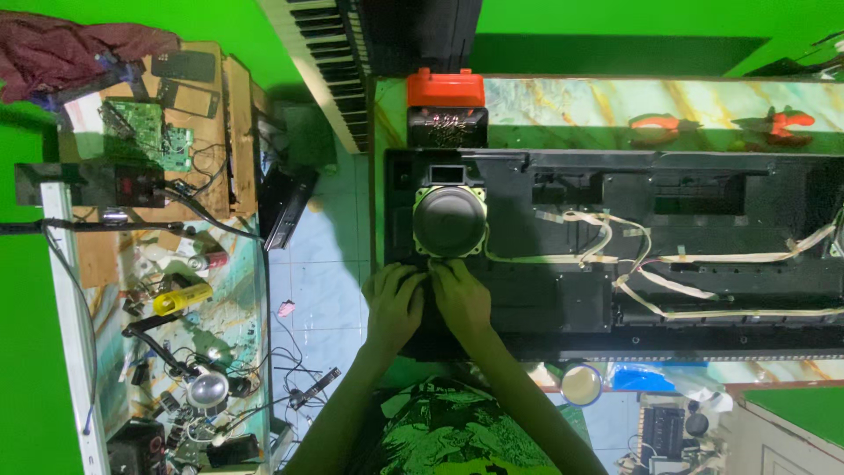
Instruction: The person repairs an electronic keyboard by hand, reaching inside the open casing to handle internal wires and a speaker.
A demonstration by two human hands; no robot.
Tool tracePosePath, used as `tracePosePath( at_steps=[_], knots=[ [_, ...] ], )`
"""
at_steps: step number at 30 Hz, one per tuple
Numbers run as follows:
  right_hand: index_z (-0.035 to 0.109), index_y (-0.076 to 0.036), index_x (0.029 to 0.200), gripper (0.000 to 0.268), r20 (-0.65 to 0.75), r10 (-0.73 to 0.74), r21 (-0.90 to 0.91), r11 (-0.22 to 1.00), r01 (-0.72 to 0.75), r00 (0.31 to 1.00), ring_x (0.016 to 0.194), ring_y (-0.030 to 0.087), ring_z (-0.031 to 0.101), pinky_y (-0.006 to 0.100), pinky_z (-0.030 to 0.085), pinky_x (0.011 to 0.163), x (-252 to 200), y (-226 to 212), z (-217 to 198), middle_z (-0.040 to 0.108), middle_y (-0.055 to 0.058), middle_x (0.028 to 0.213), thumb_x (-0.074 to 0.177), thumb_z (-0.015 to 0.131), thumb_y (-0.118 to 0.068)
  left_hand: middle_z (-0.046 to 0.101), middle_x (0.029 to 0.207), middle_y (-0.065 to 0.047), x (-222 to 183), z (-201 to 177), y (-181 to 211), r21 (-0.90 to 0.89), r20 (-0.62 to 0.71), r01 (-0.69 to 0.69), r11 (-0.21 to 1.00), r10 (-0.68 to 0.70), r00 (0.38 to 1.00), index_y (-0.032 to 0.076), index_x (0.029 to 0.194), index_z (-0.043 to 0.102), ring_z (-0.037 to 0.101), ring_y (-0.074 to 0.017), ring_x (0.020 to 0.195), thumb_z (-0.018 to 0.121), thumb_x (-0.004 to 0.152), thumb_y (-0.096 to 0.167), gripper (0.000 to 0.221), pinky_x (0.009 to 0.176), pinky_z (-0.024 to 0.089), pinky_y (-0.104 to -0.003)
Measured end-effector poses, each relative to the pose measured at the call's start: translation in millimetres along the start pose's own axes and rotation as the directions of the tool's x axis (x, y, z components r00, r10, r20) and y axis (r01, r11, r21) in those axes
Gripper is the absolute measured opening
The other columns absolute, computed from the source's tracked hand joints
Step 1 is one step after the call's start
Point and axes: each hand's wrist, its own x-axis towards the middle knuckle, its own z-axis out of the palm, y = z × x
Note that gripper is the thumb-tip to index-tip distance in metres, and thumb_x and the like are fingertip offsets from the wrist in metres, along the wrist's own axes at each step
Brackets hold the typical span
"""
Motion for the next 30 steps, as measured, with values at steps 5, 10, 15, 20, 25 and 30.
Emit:
tracePosePath(
  at_steps=[5,10,15,20,25,30],
  knots=[
    [0.074,-0.012,0.11,0.021,0.034,-0.017,-0.04,0.999,0.019,0.999,0.075,0.027,0.071,0.037,0.056,0.062,3.2,-7.0,5.1,0.067,0.005,0.103,0.09,0.07,-0.013,0.062,0.128,-0.009,-9.5,-9.5,-10.8,-0.044,0.017,0.025,0.999,-0.025,1.0,0.01,0.116,0.071,0.05,-0.034,0.128,0.069,0.087,0.008,0.029,0.109,0.033,-0.05],
    [0.072,-0.013,0.117,0.028,0.029,-0.078,0.001,0.997,0.078,0.997,0.075,0.027,0.071,0.037,0.057,0.062,0.0,-21.3,16.1,0.068,0.004,0.111,0.089,0.068,-0.01,0.061,0.129,-0.008,-17.1,-12.8,-18.8,-0.05,0.035,0.052,0.997,-0.051,0.998,0.01,0.119,0.071,0.049,-0.0349,0.13,0.067,0.085,0.006,0.035,0.111,0.032,-0.051],
    [0.073,-0.015,0.116,0.028,0.024,-0.047,-0.03,0.998,0.047,0.999,0.078,0.027,0.071,0.038,0.057,0.064,1.4,-25.0,22.8,0.067,0.003,0.104,0.088,0.07,-0.014,0.062,0.127,-0.008,-17.3,-15.5,-25.5,-0.038,0.05,0.054,0.998,-0.052,0.997,0.01,0.118,0.071,0.049,-0.0342,0.128,0.068,0.085,0.007,0.033,0.11,0.031,-0.052],
    [0.074,-0.013,0.114,0.028,0.1,-0.001,-0.037,0.999,0.004,0.995,0.078,0.026,0.07,0.037,0.057,0.064,-11.9,-23.9,19.2,0.066,0.005,0.095,0.087,0.074,-0.019,0.063,0.122,-0.006,-16.9,-18.0,-29.0,-0.049,0.047,0.032,0.998,-0.03,0.998,0.011,0.114,0.071,0.051,-0.0315,0.124,0.07,0.088,0.011,0.025,0.106,0.034,-0.05],
    [0.073,-0.013,0.108,0.02,0.074,0.014,-0.029,1.0,-0.012,0.997,0.081,0.025,0.071,0.036,0.058,0.065,-16.7,-26.0,22.7,0.068,0.003,0.098,0.088,0.072,-0.017,0.063,0.123,-0.006,-20.8,-21.7,-30.6,-0.069,0.085,0.015,0.998,-0.009,0.996,0.008,0.114,0.071,0.051,-0.0311,0.123,0.069,0.088,0.01,0.027,0.107,0.033,-0.049],
    [0.072,-0.011,0.11,0.022,0.122,-0.002,-0.015,1.0,0.004,0.993,0.081,0.029,0.071,0.038,0.058,0.065,-10.1,-22.0,26.3,0.067,0.006,0.103,0.088,0.07,-0.014,0.063,0.123,-0.008,-21.8,-22.6,-32.4,-0.089,0.129,0.043,0.995,-0.032,0.991,0.007,0.116,0.071,0.051,-0.0321,0.122,0.069,0.088,0.01,0.028,0.106,0.032,-0.048]
  ],
)
